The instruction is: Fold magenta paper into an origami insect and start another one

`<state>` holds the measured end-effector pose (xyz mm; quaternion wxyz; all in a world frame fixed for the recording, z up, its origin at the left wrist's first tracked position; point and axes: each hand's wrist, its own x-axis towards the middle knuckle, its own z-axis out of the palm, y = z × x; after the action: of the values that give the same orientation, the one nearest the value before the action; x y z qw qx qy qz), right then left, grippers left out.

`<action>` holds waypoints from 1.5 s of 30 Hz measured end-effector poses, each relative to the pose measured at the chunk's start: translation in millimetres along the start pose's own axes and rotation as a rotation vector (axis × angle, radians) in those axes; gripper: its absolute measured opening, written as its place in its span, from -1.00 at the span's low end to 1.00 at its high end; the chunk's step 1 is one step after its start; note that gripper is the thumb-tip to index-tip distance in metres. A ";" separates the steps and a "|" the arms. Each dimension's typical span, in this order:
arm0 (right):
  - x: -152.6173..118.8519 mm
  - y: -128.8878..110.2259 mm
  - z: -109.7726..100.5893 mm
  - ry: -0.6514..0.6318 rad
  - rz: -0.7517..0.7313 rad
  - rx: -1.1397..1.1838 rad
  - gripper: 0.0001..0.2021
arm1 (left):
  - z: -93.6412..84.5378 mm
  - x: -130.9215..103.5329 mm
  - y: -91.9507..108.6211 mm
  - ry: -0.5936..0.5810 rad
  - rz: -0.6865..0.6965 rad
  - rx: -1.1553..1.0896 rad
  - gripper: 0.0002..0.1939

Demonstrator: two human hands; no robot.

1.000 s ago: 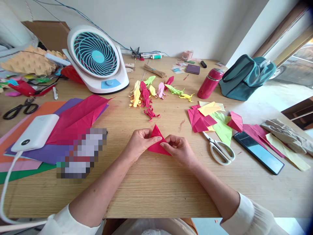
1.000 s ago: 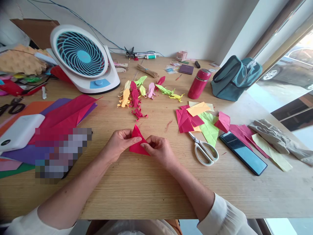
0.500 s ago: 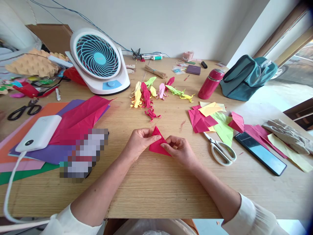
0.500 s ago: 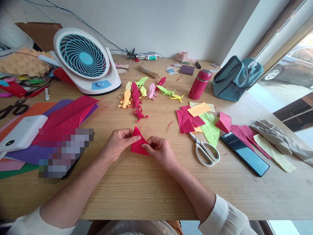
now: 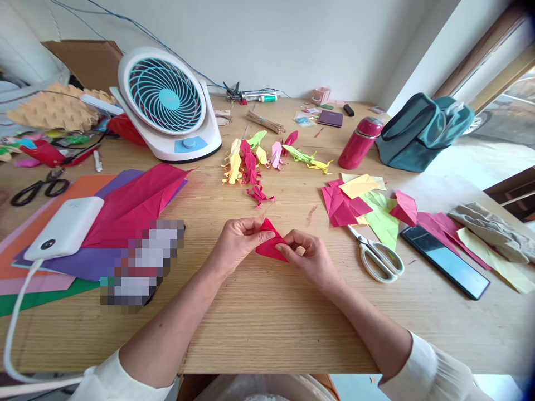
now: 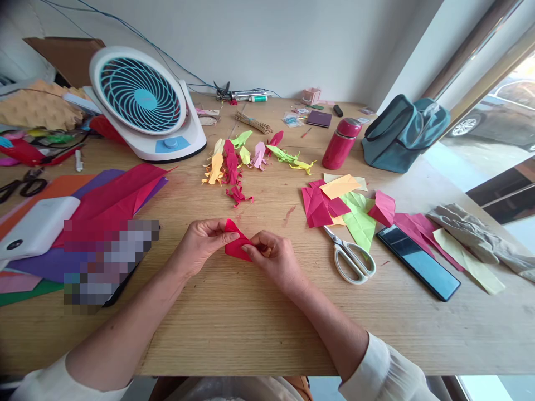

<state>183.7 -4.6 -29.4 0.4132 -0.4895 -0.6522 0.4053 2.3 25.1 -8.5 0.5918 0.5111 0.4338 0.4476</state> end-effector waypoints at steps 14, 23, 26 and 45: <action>-1.2 -2.1 0.0 0.017 -0.028 0.046 -0.72 | 5.7 -2.3 -1.8 -0.013 -0.031 -0.009 -0.73; -1.7 -1.0 0.6 0.025 -0.029 0.023 -0.71 | 3.5 -1.7 -0.9 0.028 -0.008 -0.001 -0.75; -1.5 -1.0 0.9 0.024 -0.036 0.013 -0.71 | 3.5 -1.7 -1.3 0.029 -0.017 -0.006 -0.75; -0.5 -0.2 1.3 0.036 -0.004 0.042 -0.74 | 3.5 -2.4 -0.1 0.004 0.010 -0.029 -0.80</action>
<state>182.5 -5.3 -29.7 0.4358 -0.4867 -0.6370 0.4092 5.1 22.0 -8.1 0.5960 0.5038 0.4261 0.4577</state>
